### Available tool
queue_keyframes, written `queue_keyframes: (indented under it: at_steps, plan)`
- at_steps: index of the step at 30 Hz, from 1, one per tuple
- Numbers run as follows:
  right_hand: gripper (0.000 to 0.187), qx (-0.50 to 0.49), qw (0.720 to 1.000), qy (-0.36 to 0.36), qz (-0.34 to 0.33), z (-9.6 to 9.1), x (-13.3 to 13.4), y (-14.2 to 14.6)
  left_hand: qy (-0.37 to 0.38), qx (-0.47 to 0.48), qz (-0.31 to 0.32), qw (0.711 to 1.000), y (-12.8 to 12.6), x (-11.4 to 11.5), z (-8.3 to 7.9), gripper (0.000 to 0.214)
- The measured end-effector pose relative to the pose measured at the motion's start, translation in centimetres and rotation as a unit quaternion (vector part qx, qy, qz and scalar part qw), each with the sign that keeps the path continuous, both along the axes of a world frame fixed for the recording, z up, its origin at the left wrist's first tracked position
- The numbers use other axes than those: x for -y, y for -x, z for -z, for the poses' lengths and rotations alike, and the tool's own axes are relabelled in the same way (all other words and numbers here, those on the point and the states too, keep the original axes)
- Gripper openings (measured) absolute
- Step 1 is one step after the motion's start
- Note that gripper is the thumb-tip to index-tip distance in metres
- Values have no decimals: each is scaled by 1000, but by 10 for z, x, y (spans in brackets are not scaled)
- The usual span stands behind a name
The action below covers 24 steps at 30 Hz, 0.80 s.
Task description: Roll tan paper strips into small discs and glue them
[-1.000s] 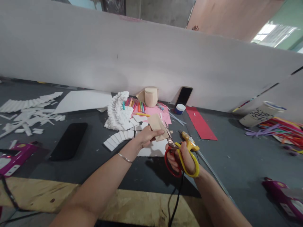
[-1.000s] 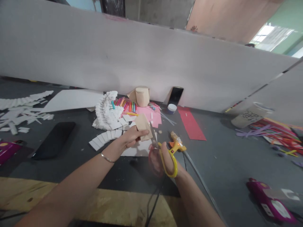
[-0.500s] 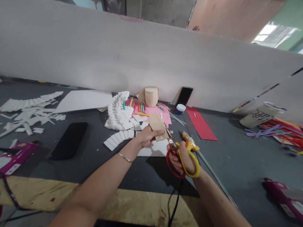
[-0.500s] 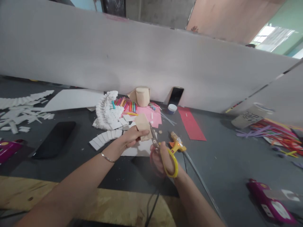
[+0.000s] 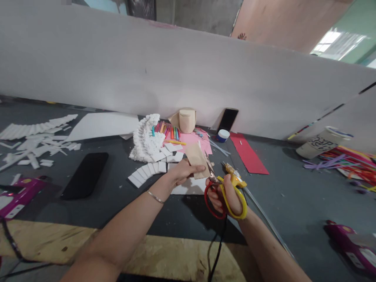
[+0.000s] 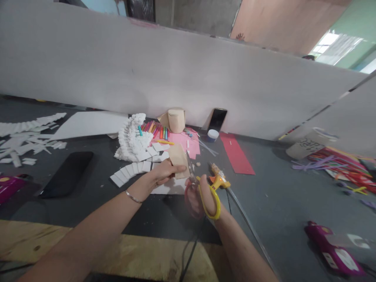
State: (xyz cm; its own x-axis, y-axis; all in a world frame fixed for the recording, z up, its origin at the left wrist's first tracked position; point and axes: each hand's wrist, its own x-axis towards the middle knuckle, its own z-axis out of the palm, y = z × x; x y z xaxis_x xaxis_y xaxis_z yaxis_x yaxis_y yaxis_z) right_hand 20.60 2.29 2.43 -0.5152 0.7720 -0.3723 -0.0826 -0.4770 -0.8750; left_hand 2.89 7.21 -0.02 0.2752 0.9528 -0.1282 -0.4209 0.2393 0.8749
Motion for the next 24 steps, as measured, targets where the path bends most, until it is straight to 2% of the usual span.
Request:
queue_keyframes:
  at_steps: [7,11,14,17,20,24]
  plan:
    - [69,21,999,-32,30,9,-1,-1,12,5,-5,1000,-1,1,-3,50]
    - [66,24,999,-13,19,11,-5,-3,18,8,-1,1000,-3,2,-5,50]
    - [68,12,1000,-4,11,11,-6,-5,17,46,-11,999,-3,2,-7,51]
    - [68,13,1000,-9,7,10,-5,-5,29,92,-49,994,-2,-1,-9,45]
    - [68,16,1000,-14,5,9,-3,-3,53,91,-79,991,0,-3,-10,34]
    - [74,7,1000,6,13,8,-2,-1,72,99,-72,990,-1,-4,-10,29]
